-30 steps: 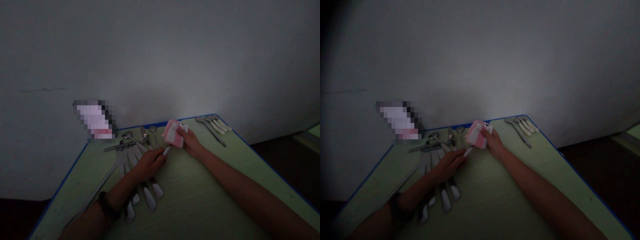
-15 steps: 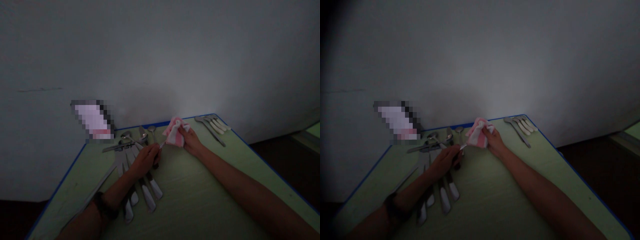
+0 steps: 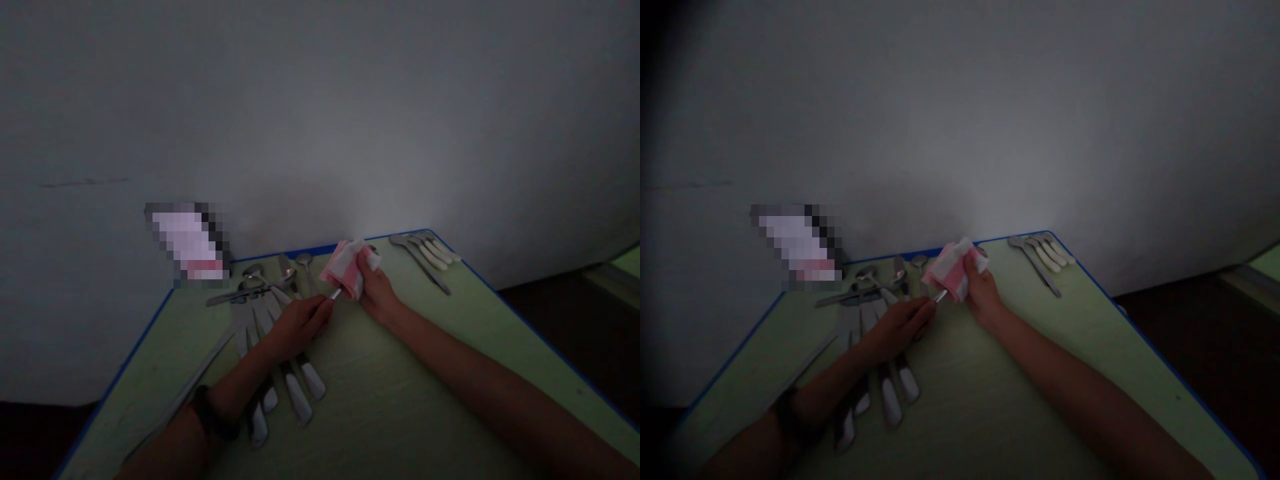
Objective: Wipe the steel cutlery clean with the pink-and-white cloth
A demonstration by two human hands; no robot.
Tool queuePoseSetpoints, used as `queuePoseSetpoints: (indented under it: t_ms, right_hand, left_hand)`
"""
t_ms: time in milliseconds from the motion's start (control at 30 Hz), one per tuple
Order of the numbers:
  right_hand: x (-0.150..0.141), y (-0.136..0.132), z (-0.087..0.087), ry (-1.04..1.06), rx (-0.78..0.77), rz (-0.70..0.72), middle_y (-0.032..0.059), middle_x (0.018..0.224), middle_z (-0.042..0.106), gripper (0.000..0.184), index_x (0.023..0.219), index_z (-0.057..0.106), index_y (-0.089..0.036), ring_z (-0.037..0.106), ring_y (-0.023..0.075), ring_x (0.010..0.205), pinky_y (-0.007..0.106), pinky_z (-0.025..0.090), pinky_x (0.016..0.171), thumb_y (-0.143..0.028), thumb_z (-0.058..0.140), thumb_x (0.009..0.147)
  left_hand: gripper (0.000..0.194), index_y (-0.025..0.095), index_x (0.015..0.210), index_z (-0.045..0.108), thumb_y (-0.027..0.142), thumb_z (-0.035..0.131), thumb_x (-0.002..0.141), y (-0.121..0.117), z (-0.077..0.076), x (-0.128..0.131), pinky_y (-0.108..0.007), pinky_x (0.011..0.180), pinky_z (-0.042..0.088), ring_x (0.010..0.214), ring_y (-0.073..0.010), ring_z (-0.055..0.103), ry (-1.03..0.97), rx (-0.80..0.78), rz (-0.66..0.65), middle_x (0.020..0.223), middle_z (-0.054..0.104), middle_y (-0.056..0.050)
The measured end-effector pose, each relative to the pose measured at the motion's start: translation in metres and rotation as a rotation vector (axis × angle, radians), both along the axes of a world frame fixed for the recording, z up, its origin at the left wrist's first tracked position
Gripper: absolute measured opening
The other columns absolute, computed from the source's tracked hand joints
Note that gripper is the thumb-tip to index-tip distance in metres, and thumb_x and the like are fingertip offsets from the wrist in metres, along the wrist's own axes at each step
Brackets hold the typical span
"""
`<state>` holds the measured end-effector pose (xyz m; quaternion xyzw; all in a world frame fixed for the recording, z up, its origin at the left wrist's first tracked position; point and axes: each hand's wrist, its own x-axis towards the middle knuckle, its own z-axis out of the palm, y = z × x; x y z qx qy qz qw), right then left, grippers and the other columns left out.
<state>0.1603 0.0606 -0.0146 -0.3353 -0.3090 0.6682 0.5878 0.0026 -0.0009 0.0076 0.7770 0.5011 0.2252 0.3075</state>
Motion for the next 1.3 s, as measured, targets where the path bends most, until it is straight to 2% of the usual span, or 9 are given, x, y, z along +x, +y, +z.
queuePoseSetpoints:
  t_ms: [200, 333, 467, 567, 700, 967, 1133, 1200, 1300]
  right_hand:
    - [-0.002, 0.002, -0.002, -0.018, 0.041, 0.068, 0.0056, 0.082, 0.068, 0.040, 0.088, 0.060, -0.016, 0.063, 0.0158, 0.075, 0.027, 0.049, 0.070, -0.051, 0.064, 0.068]
    - [0.001, 0.011, -0.004, 0.040, 0.062, -0.070, 0.0047, 0.090, 0.067, 0.040, 0.092, 0.058, -0.019, 0.061, 0.0144, 0.079, 0.026, 0.048, 0.073, -0.052, 0.060, 0.071]
    - [0.006, 0.014, -0.007, -0.150, 0.180, -0.255, 0.0031, 0.082, 0.066, 0.041, 0.090, 0.059, -0.018, 0.059, 0.0147, 0.076, 0.025, 0.046, 0.068, -0.056, 0.053, 0.074]
    - [0.009, 0.014, -0.010, -0.271, 0.235, -0.307, 0.0019, 0.073, 0.064, 0.044, 0.085, 0.060, -0.017, 0.057, 0.0140, 0.069, 0.024, 0.043, 0.061, -0.059, 0.049, 0.074]
    - [0.009, 0.012, -0.013, -0.305, 0.210, -0.337, 0.0007, 0.066, 0.062, 0.045, 0.078, 0.060, -0.016, 0.052, 0.0115, 0.058, 0.022, 0.039, 0.054, -0.059, 0.049, 0.075]
    - [-0.003, -0.005, -0.011, -0.299, 0.137, -0.230, 0.0024, 0.065, 0.063, 0.047, 0.082, 0.063, -0.016, 0.055, 0.0132, 0.061, 0.023, 0.042, 0.056, -0.060, 0.049, 0.074]
    - [-0.003, 0.003, -0.011, -0.210, 0.126, -0.137, 0.0047, 0.076, 0.067, 0.047, 0.089, 0.062, -0.016, 0.059, 0.0150, 0.068, 0.025, 0.045, 0.060, -0.059, 0.053, 0.073]
    - [-0.002, 0.007, -0.010, -0.118, 0.105, -0.137, 0.0047, 0.080, 0.068, 0.044, 0.090, 0.062, -0.017, 0.061, 0.0154, 0.071, 0.026, 0.047, 0.063, -0.056, 0.055, 0.072]
    - [-0.001, 0.011, -0.008, -0.007, 0.084, -0.157, 0.0039, 0.087, 0.068, 0.039, 0.091, 0.060, -0.019, 0.063, 0.0152, 0.075, 0.027, 0.048, 0.068, -0.053, 0.058, 0.072]
  left_hand:
    - [0.034, 0.018, 0.064, 0.047, 0.038, 0.034, 0.089, 0.000, 0.001, 0.005, -0.022, 0.048, 0.030, 0.048, -0.0108, 0.044, 0.084, 0.055, 0.016, 0.052, 0.048, 0.003]
    - [0.039, 0.017, 0.059, 0.045, 0.040, 0.033, 0.089, 0.002, 0.000, 0.001, -0.021, 0.047, 0.029, 0.047, -0.0096, 0.041, 0.031, 0.012, -0.015, 0.048, 0.045, 0.004]
    - [0.044, 0.017, 0.056, 0.044, 0.043, 0.032, 0.090, 0.002, 0.000, -0.004, -0.020, 0.047, 0.031, 0.046, -0.0083, 0.041, -0.035, -0.045, -0.080, 0.049, 0.045, 0.004]
    - [0.045, 0.017, 0.057, 0.045, 0.043, 0.030, 0.091, 0.001, 0.000, -0.004, -0.020, 0.049, 0.032, 0.047, -0.0083, 0.041, -0.048, -0.052, -0.104, 0.050, 0.046, 0.004]
    - [0.042, 0.017, 0.059, 0.044, 0.041, 0.029, 0.091, 0.001, 0.001, -0.002, -0.021, 0.048, 0.030, 0.047, -0.0089, 0.041, -0.001, -0.018, -0.090, 0.051, 0.046, 0.004]
    - [0.042, 0.018, 0.061, 0.046, 0.042, 0.029, 0.091, 0.000, 0.001, 0.000, -0.021, 0.048, 0.031, 0.048, -0.0097, 0.043, 0.015, -0.029, -0.088, 0.051, 0.048, 0.004]
    - [0.040, 0.018, 0.061, 0.047, 0.043, 0.033, 0.089, 0.003, -0.002, 0.005, -0.021, 0.047, 0.030, 0.047, -0.0096, 0.042, 0.020, -0.014, -0.032, 0.051, 0.046, 0.004]
    - [0.041, 0.018, 0.059, 0.045, 0.045, 0.033, 0.088, 0.004, -0.004, 0.005, -0.021, 0.046, 0.030, 0.046, -0.0092, 0.039, -0.050, -0.071, -0.028, 0.049, 0.043, 0.004]
    - [0.043, 0.019, 0.053, 0.035, 0.045, 0.032, 0.087, 0.005, -0.007, 0.001, -0.021, 0.043, 0.027, 0.041, -0.0079, 0.032, -0.259, -0.198, -0.040, 0.045, 0.034, 0.006]
